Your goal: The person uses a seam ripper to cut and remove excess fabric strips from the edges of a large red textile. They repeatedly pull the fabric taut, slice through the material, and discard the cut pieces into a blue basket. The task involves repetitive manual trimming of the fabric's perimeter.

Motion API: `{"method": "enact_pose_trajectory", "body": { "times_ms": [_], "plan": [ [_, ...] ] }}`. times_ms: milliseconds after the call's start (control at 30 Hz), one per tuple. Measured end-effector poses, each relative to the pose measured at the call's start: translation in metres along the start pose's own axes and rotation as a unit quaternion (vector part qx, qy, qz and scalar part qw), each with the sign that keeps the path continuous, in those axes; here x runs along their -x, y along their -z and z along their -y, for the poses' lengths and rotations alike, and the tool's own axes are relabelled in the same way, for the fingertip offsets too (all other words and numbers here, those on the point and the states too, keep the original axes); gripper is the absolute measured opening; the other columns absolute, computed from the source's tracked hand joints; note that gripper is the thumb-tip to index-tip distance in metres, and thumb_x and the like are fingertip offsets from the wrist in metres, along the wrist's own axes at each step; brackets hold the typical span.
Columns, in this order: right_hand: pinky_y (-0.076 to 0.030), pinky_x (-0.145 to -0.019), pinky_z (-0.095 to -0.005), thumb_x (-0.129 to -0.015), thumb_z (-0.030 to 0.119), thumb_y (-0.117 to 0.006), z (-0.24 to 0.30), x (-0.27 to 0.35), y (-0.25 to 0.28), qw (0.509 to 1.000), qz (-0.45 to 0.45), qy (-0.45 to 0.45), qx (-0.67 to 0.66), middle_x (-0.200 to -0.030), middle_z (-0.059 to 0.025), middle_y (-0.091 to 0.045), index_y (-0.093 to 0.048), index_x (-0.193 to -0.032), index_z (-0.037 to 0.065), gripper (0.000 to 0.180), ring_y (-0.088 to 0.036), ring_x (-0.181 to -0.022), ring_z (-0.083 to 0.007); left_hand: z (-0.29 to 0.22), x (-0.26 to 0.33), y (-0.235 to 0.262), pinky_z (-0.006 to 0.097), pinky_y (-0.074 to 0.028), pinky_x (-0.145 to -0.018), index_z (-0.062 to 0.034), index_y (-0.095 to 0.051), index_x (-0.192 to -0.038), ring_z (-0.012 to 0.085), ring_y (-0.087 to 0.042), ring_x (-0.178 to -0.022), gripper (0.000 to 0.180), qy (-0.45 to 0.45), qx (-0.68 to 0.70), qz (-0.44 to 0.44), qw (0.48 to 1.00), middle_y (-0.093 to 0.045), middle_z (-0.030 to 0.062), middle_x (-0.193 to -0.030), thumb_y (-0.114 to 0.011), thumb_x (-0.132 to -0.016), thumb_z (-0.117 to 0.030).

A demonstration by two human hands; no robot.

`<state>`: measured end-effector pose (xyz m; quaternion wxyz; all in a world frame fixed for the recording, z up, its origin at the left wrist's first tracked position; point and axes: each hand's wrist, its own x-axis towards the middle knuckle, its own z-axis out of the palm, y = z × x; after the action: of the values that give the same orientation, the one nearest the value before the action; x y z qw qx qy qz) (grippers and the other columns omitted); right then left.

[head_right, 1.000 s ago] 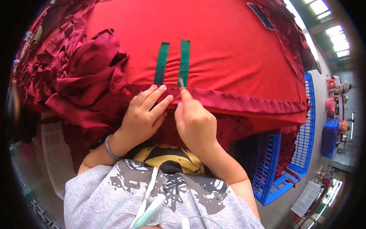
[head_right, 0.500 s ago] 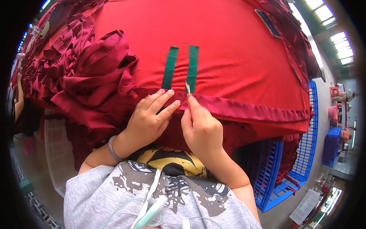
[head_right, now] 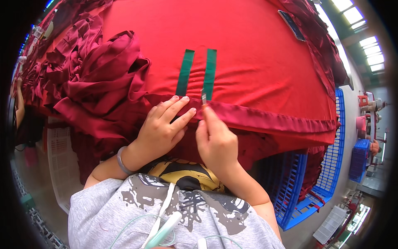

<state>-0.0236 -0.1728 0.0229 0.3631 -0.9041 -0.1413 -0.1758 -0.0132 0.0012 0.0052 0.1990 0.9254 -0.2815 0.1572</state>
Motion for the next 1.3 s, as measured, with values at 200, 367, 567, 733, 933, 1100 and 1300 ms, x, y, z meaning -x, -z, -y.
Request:
{"method": "enact_pose_trajectory", "body": {
  "times_ms": [200, 367, 567, 733, 933, 1100, 1300],
  "plan": [
    [-0.053, -0.056, -0.0354, -0.081, 0.003, -0.063, 0.008, -0.004, 0.023, 0.997, 0.065, -0.030, 0.000, -0.079, -0.0146, -0.067, -0.065, -0.110, -0.001, 0.029, -0.066, -0.063, -0.0268, 0.000, 0.002, -0.001, 0.041, -0.042, -0.094, -0.0155, -0.062, -0.121, 0.0283, -0.050, -0.120, 0.046, 0.005, 0.003, -0.007, 1.000, -0.053, 0.0094, -0.132, -0.068, -0.075, -0.014],
    [-0.049, -0.050, -0.0350, -0.082, 0.009, -0.062, 0.005, -0.006, 0.015, 0.991, 0.108, 0.013, 0.077, -0.067, -0.0088, -0.058, -0.065, -0.112, 0.003, 0.030, -0.061, -0.054, -0.0244, 0.000, 0.000, -0.001, 0.041, -0.042, -0.094, -0.0175, -0.062, -0.122, 0.0289, -0.050, -0.119, 0.047, -0.003, 0.005, -0.011, 1.000, -0.052, 0.0100, -0.131, -0.069, -0.075, -0.015],
    [-0.053, -0.055, -0.0342, -0.085, 0.004, -0.061, -0.003, -0.014, 0.006, 0.998, -0.047, 0.032, 0.018, -0.076, -0.0136, -0.065, -0.062, -0.112, -0.002, 0.028, -0.066, -0.063, -0.0252, 0.002, 0.002, 0.002, 0.042, -0.041, -0.095, -0.0179, -0.061, -0.125, 0.0292, -0.049, -0.120, 0.050, -0.006, 0.022, 0.007, 1.000, -0.051, 0.0107, -0.133, -0.069, -0.075, -0.015],
    [-0.052, -0.065, -0.0364, -0.084, -0.002, -0.058, -0.004, -0.034, 0.020, 0.999, -0.008, -0.016, -0.040, -0.091, -0.0182, -0.064, -0.052, -0.121, -0.005, 0.038, -0.064, -0.076, -0.0299, 0.003, 0.003, 0.002, 0.043, -0.040, -0.096, -0.0178, -0.060, -0.126, 0.0295, -0.048, -0.122, 0.051, 0.000, 0.016, 0.015, 1.000, -0.050, 0.0107, -0.134, -0.069, -0.076, -0.016],
    [-0.049, -0.064, -0.0406, -0.080, 0.003, -0.060, -0.007, -0.052, -0.005, 0.993, 0.114, 0.009, 0.007, -0.082, -0.0137, -0.062, -0.061, -0.096, 0.002, 0.015, -0.062, -0.074, -0.0321, 0.004, 0.002, 0.004, 0.042, -0.039, -0.098, -0.0178, -0.063, -0.120, 0.0264, -0.049, -0.122, 0.042, -0.002, 0.030, 0.003, 1.000, -0.052, 0.0092, -0.133, -0.065, -0.079, -0.016],
    [-0.044, -0.054, -0.0303, -0.083, 0.003, -0.064, -0.011, -0.054, -0.012, 0.994, 0.072, -0.018, -0.084, -0.065, -0.0060, -0.055, -0.063, -0.084, 0.001, 0.002, -0.056, -0.060, -0.0162, 0.004, 0.001, 0.001, 0.041, -0.039, -0.098, -0.0177, -0.063, -0.119, 0.0266, -0.049, -0.122, 0.040, -0.008, 0.034, -0.002, 0.999, -0.052, 0.0093, -0.133, -0.064, -0.079, -0.015],
    [-0.033, -0.055, -0.0189, -0.091, 0.009, -0.065, -0.019, -0.052, 0.027, 0.944, -0.025, -0.157, -0.290, -0.070, 0.0079, -0.050, -0.064, -0.087, -0.003, 0.013, -0.039, -0.065, -0.0006, 0.006, 0.005, -0.001, 0.039, -0.041, -0.090, -0.0146, -0.066, -0.112, 0.0252, -0.053, -0.110, 0.035, -0.009, 0.023, -0.045, 0.999, -0.056, 0.0069, -0.119, -0.068, -0.078, -0.015]
  ]
}}
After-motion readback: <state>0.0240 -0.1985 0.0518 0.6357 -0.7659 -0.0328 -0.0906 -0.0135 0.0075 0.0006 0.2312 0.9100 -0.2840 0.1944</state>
